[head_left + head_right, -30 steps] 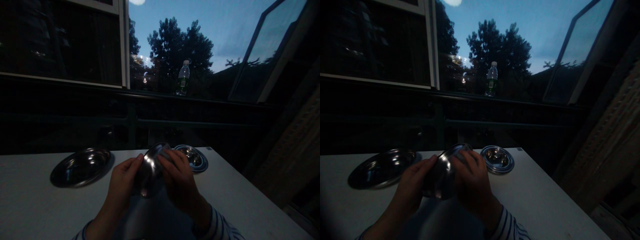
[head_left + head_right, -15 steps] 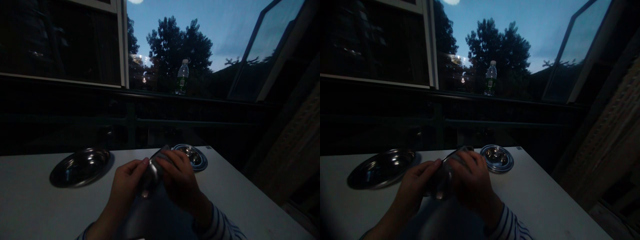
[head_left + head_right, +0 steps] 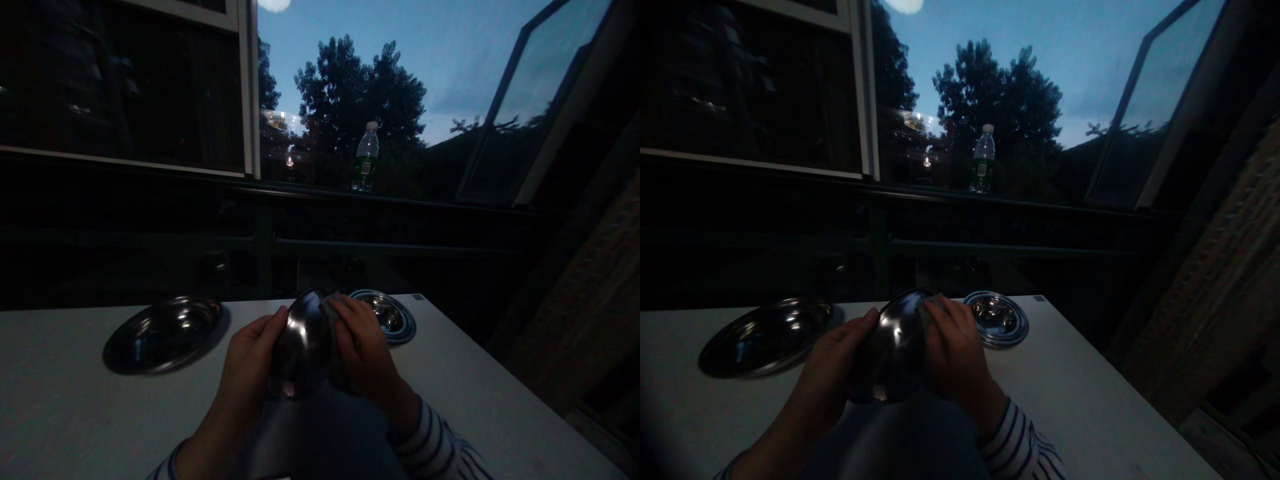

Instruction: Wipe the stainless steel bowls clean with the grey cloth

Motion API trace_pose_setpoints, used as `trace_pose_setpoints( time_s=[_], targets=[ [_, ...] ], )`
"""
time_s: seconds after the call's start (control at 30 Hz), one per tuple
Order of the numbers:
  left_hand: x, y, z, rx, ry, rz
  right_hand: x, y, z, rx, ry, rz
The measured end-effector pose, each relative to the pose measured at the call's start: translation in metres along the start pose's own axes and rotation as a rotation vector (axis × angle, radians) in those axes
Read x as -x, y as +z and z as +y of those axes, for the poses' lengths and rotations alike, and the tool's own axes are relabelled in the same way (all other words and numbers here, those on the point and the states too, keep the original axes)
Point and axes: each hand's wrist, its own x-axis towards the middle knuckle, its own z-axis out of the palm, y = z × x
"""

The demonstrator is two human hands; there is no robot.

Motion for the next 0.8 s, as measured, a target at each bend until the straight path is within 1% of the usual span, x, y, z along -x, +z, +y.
trace_pose_setpoints(
  time_s=[0.03, 0.07, 0.1, 0.13, 0.23, 0.27, 0.3, 0.33, 0.43, 0.47, 0.5, 0.53, 0.63, 0.67, 0.7, 0.8],
  targets=[
    [0.0, 0.0, 0.0, 0.01, -0.011, 0.003, -0.001, 0.0, 0.001, 0.003, 0.066, 0.013],
    [0.0, 0.001, 0.001, 0.024, -0.018, 0.002, -0.001, 0.0, -0.001, 0.015, 0.082, 0.022],
    [0.0, 0.001, 0.001, 0.042, -0.022, 0.001, 0.0, 0.0, -0.005, 0.032, 0.047, 0.024],
    [0.0, 0.001, 0.002, 0.063, -0.022, 0.001, 0.002, 0.0, -0.01, 0.048, -0.033, 0.024],
    [-0.001, 0.002, 0.003, 0.124, -0.009, 0.006, 0.009, 0.003, -0.022, 0.083, -0.366, -0.007],
    [-0.001, 0.002, 0.003, 0.134, -0.01, 0.01, 0.01, 0.004, -0.021, 0.087, -0.435, -0.01],
    [-0.001, 0.002, 0.004, 0.141, -0.014, 0.014, 0.011, 0.004, -0.019, 0.092, -0.452, -0.002],
    [-0.001, 0.002, 0.003, 0.145, -0.022, 0.014, 0.01, 0.005, -0.015, 0.095, -0.409, 0.015],
    [-0.001, 0.002, 0.002, 0.148, -0.037, 0.017, 0.005, 0.006, -0.003, 0.084, -0.092, 0.072],
    [-0.001, 0.002, 0.001, 0.146, -0.028, 0.017, 0.004, 0.006, -0.002, 0.087, -0.023, 0.07],
    [-0.001, 0.002, 0.001, 0.143, -0.018, 0.014, 0.004, 0.006, -0.004, 0.091, -0.013, 0.063],
    [-0.001, 0.002, 0.0, 0.141, -0.006, 0.01, 0.004, 0.006, -0.007, 0.095, -0.06, 0.047],
    [0.0, 0.0, 0.0, 0.139, 0.042, 0.023, 0.008, 0.007, -0.019, 0.101, -0.291, -0.005],
    [0.0, 0.0, -0.001, 0.134, 0.052, 0.025, 0.009, 0.008, -0.021, 0.098, -0.323, -0.006],
    [0.001, -0.001, -0.001, 0.124, 0.057, 0.02, 0.009, 0.008, -0.022, 0.097, -0.31, -0.002],
    [0.002, 0.0, -0.002, 0.085, 0.033, -0.043, 0.008, 0.01, -0.017, 0.089, -0.102, 0.041]
  ],
)
